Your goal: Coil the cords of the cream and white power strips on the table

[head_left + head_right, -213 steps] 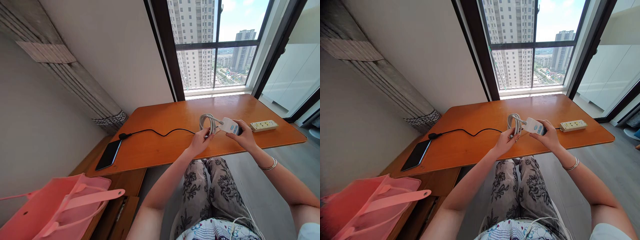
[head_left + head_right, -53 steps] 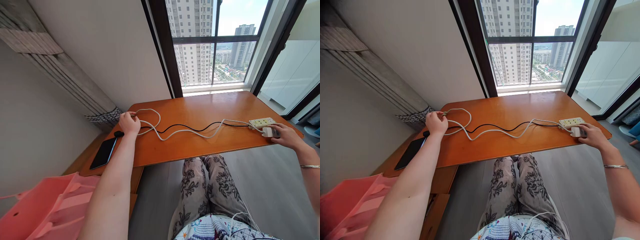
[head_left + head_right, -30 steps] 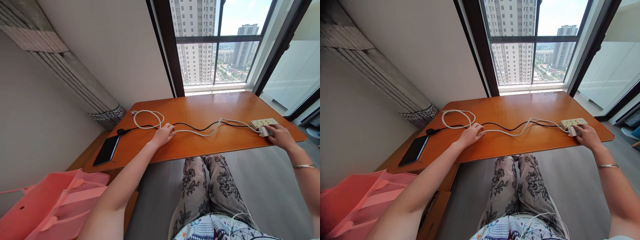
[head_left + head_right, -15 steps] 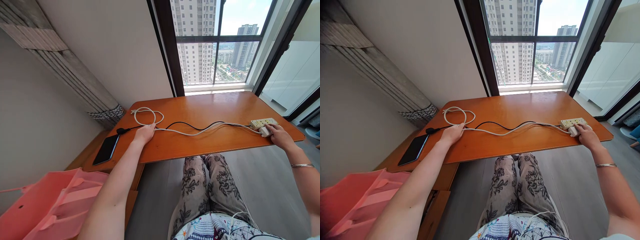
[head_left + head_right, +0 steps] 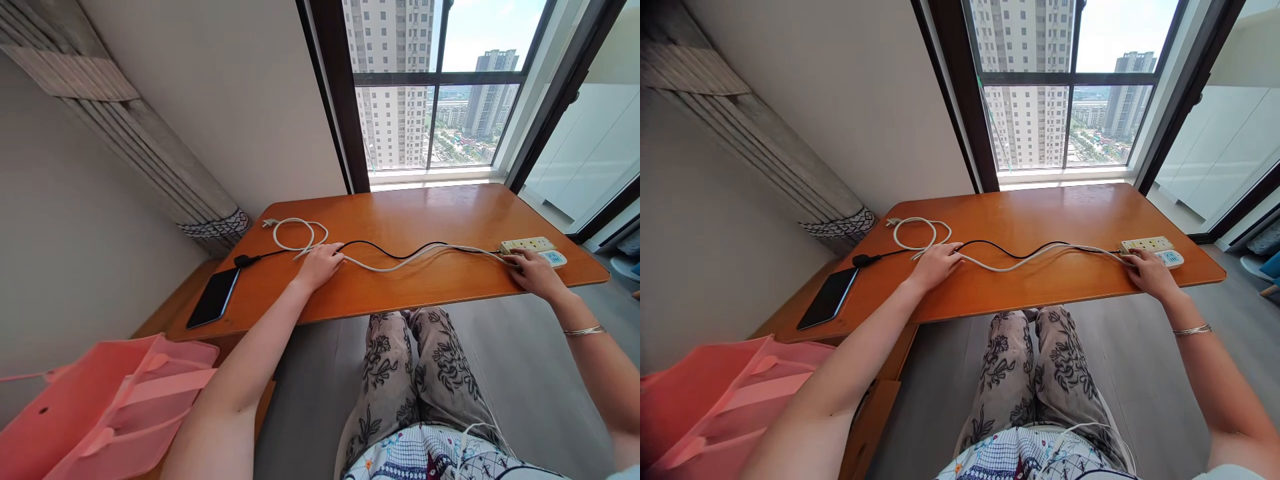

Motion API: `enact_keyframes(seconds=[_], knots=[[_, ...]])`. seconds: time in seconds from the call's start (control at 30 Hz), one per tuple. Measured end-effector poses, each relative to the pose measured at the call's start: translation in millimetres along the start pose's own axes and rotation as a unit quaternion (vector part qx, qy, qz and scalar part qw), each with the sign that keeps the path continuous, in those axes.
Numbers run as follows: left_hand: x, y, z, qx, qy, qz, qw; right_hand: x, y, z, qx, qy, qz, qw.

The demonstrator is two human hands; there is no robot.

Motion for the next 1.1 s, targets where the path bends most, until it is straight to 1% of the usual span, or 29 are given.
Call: enact_keyframes(seconds=[0.13,0.2,0.27,0.37,0.43,0.5,0.57,0.67,0.73,0.77,0.83,0.9,1.0,1.07,1.1], knots=[[-8,20,-3.2,0.031,0.001,-0.008,0.999,0,-5,-7,0.012,-0.015,-0.012,1.000],[-15,34,-4.4,0.050,-0.004,0.004,0.999,-2,-8,-7,0.025,-0.020,-0.018,0.999],[-21,50,-6.7,0.068,-0.004,0.038,0.997,-3,-8,-5,0.035,-0.018,-0.020,0.999],[-25,72,-12.3,0.093,0.010,0.100,0.991,-2,-7,-2,0.039,-0.008,-0.031,0.999],[-25,80,-15.2,0.101,0.022,0.130,0.986,-2,-6,0,0.036,-0.001,-0.038,0.999],[-24,83,-16.0,0.098,0.030,0.147,0.984,-1,-4,1,0.035,0.002,-0.039,0.999],[-23,79,-12.9,0.084,0.022,0.152,0.985,0,-4,1,0.032,0.002,-0.039,0.999],[-20,63,-1.7,0.038,-0.022,0.144,0.989,1,-4,1,0.018,0.001,-0.042,0.999],[-15,45,3.9,-0.001,-0.050,0.113,0.992,2,-4,1,0.007,0.002,-0.047,0.999],[-11,35,4.2,-0.015,-0.053,0.090,0.994,2,-3,1,0.001,0.004,-0.050,0.999],[-1,16,-1.0,-0.032,-0.032,0.049,0.998,2,-2,2,-0.014,0.010,-0.060,0.998],[8,5,-12.7,-0.043,0.016,0.034,0.998,3,-1,3,-0.033,0.013,-0.073,0.997],[16,4,-29.7,-0.070,0.083,0.049,0.993,5,3,5,-0.053,0.011,-0.090,0.994],[17,5,-34.2,-0.081,0.101,0.052,0.990,8,12,8,-0.053,0.001,-0.088,0.995],[17,5,-34.8,-0.082,0.104,0.049,0.990,11,20,10,-0.047,-0.006,-0.079,0.996]])
Point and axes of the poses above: each hand's wrist, its own x-axis towards the middle knuckle, its own z-axis out of the back of the hand, y = z × x, the point moved 10 cm from there along x, towards the middle knuckle, and after that the axes turned 12 degrees about y, right-handed, at the moved point
